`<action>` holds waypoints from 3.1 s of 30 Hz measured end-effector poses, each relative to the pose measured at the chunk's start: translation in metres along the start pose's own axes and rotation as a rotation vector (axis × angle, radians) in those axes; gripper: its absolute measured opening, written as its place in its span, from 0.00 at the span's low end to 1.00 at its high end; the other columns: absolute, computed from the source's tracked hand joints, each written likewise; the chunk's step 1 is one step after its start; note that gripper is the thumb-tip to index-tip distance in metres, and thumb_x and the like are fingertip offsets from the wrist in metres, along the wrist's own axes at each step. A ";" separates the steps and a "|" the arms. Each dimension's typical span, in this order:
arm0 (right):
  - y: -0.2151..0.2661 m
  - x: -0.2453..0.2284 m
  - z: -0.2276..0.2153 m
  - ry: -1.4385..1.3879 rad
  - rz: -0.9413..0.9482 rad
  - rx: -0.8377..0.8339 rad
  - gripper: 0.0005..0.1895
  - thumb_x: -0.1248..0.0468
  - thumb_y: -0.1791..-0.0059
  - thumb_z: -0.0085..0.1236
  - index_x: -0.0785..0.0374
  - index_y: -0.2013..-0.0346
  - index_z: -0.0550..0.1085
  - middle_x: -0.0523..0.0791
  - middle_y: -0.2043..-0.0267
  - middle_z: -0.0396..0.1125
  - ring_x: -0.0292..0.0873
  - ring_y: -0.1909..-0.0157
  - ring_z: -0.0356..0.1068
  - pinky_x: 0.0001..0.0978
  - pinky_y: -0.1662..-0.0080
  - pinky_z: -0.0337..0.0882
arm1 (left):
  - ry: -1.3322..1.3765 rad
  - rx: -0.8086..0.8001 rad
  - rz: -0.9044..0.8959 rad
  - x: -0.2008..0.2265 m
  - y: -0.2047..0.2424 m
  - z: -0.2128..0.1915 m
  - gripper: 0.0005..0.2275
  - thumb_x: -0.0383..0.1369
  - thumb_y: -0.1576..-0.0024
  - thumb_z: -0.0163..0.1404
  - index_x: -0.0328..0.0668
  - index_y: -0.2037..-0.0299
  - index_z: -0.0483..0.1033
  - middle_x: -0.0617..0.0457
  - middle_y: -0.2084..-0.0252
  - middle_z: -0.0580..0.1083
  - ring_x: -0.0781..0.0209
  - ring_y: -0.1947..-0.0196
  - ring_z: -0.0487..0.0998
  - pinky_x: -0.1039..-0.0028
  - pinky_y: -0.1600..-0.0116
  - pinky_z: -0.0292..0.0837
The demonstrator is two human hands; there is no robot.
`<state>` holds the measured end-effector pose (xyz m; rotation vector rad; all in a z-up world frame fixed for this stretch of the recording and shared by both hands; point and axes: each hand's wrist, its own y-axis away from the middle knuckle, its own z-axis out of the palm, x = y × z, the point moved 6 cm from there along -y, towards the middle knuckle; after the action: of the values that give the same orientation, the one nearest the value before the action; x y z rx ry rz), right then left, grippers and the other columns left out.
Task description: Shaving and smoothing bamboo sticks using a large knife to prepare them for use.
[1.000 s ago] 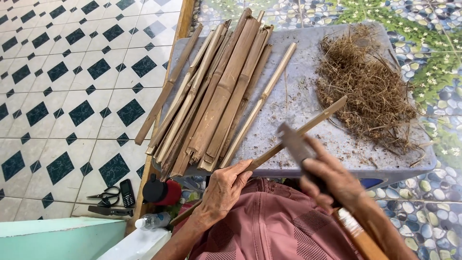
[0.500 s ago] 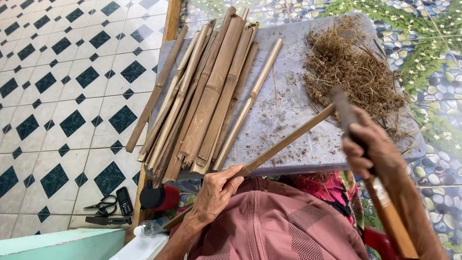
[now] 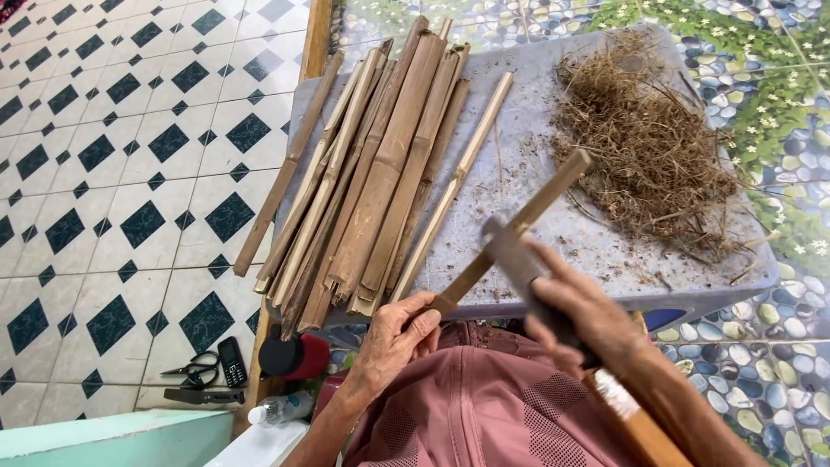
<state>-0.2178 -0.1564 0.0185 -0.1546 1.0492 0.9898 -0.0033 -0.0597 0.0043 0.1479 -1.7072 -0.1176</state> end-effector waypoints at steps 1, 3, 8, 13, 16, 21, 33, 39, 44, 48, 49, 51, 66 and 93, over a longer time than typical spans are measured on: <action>-0.005 0.010 0.003 0.001 0.003 -0.006 0.41 0.58 0.47 0.47 0.40 0.21 0.44 0.47 0.87 0.65 0.36 0.93 0.60 0.27 0.92 0.63 | 0.000 0.007 -0.002 0.003 0.000 0.000 0.15 0.33 0.34 0.46 0.35 0.42 0.76 0.57 0.78 0.72 0.71 0.81 0.72 0.84 0.77 0.67; -0.012 0.035 0.021 -0.065 0.102 -0.231 0.46 0.62 0.44 0.46 0.42 0.20 0.31 0.51 0.78 0.71 0.39 0.88 0.67 0.27 0.87 0.70 | -0.069 -0.019 0.038 0.010 -0.001 0.003 0.15 0.32 0.34 0.46 0.36 0.41 0.77 0.59 0.78 0.71 0.72 0.81 0.71 0.83 0.71 0.75; -0.017 0.038 0.031 -0.062 0.103 -0.268 0.43 0.61 0.45 0.47 0.47 0.20 0.37 0.52 0.80 0.67 0.41 0.89 0.64 0.26 0.89 0.67 | -0.008 0.012 0.019 0.010 0.002 -0.001 0.10 0.32 0.35 0.48 0.36 0.49 0.79 0.58 0.82 0.68 0.71 0.89 0.65 0.84 0.81 0.67; -0.012 0.019 0.008 0.042 0.129 -0.026 0.45 0.57 0.48 0.52 0.44 0.20 0.42 0.51 0.84 0.61 0.37 0.92 0.55 0.25 0.90 0.59 | -0.004 0.024 0.040 0.006 0.005 -0.003 0.15 0.33 0.36 0.50 0.33 0.43 0.78 0.58 0.80 0.70 0.73 0.88 0.65 0.87 0.83 0.67; -0.013 0.015 0.017 0.019 0.065 -0.109 0.40 0.59 0.46 0.49 0.49 0.22 0.43 0.52 0.85 0.60 0.37 0.93 0.53 0.25 0.90 0.58 | -0.009 0.008 0.142 0.020 0.005 -0.003 0.12 0.34 0.34 0.47 0.32 0.54 0.79 0.60 0.80 0.66 0.73 0.88 0.64 0.85 0.83 0.62; -0.010 0.011 0.019 0.062 -0.079 0.014 0.31 0.66 0.47 0.47 0.54 0.27 0.58 0.56 0.90 0.57 0.45 0.97 0.57 0.40 0.96 0.68 | 0.046 0.054 0.116 0.015 0.005 -0.008 0.09 0.30 0.37 0.51 0.31 0.55 0.82 0.48 0.86 0.70 0.68 0.92 0.69 0.84 0.84 0.66; -0.005 -0.032 -0.041 0.071 -0.196 -0.009 0.33 0.63 0.43 0.40 0.57 0.23 0.47 0.42 0.82 0.62 0.34 0.91 0.58 0.23 0.92 0.61 | -0.144 -0.008 0.235 -0.003 0.003 -0.010 0.11 0.31 0.36 0.50 0.34 0.48 0.80 0.56 0.74 0.75 0.72 0.80 0.70 0.84 0.75 0.70; -0.006 -0.041 -0.056 0.057 -0.208 0.115 0.32 0.60 0.44 0.44 0.51 0.25 0.50 0.45 0.84 0.54 0.34 0.94 0.49 0.25 0.95 0.54 | -0.071 -0.045 0.159 0.015 0.009 -0.009 0.09 0.29 0.35 0.49 0.35 0.53 0.81 0.59 0.79 0.69 0.73 0.81 0.65 0.83 0.73 0.64; 0.017 -0.091 -0.111 0.318 -0.313 0.381 0.15 0.61 0.38 0.33 0.48 0.37 0.50 0.33 0.82 0.53 0.28 0.91 0.47 0.19 0.92 0.49 | -0.099 -0.058 0.114 0.020 0.011 -0.018 0.09 0.31 0.36 0.50 0.36 0.55 0.83 0.59 0.79 0.69 0.73 0.82 0.64 0.83 0.73 0.62; 0.016 -0.070 -0.061 0.237 -0.216 0.384 0.21 0.61 0.41 0.39 0.51 0.33 0.57 0.34 0.85 0.58 0.31 0.93 0.52 0.22 0.93 0.52 | -0.062 0.008 0.111 0.005 -0.002 -0.013 0.07 0.30 0.34 0.49 0.36 0.59 0.78 0.61 0.82 0.68 0.74 0.89 0.65 0.85 0.84 0.65; 0.009 -0.055 -0.056 0.234 -0.214 0.379 0.21 0.61 0.41 0.39 0.51 0.33 0.57 0.34 0.85 0.58 0.31 0.93 0.52 0.22 0.93 0.52 | -0.065 0.012 0.108 0.009 -0.002 -0.012 0.07 0.30 0.34 0.49 0.36 0.59 0.78 0.61 0.82 0.68 0.74 0.89 0.65 0.85 0.84 0.65; -0.010 -0.017 -0.030 0.151 -0.117 0.113 0.28 0.63 0.45 0.42 0.57 0.28 0.55 0.43 0.86 0.59 0.36 0.94 0.55 0.25 0.96 0.56 | 0.047 0.011 -0.002 0.010 -0.002 -0.013 0.11 0.32 0.34 0.47 0.33 0.52 0.81 0.60 0.82 0.67 0.74 0.89 0.63 0.86 0.83 0.60; -0.020 0.024 0.010 0.276 0.004 0.055 0.37 0.60 0.48 0.44 0.34 0.24 0.49 0.51 0.88 0.60 0.41 0.97 0.58 0.35 0.96 0.67 | 0.469 -0.009 -0.070 -0.007 -0.010 -0.004 0.10 0.28 0.37 0.49 0.24 0.52 0.76 0.48 0.84 0.68 0.67 0.93 0.68 0.84 0.86 0.61; -0.019 0.039 -0.004 0.042 0.051 -0.082 0.45 0.61 0.47 0.51 0.47 0.20 0.40 0.48 0.84 0.67 0.37 0.91 0.64 0.26 0.90 0.66 | 0.272 -0.093 -0.039 0.001 0.001 -0.002 0.13 0.32 0.34 0.49 0.30 0.46 0.78 0.56 0.80 0.67 0.73 0.87 0.62 0.88 0.83 0.61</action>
<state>-0.2012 -0.1459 -0.0198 -0.2173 1.0555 1.0800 -0.0010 -0.0587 0.0057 0.1219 -1.4252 -0.1968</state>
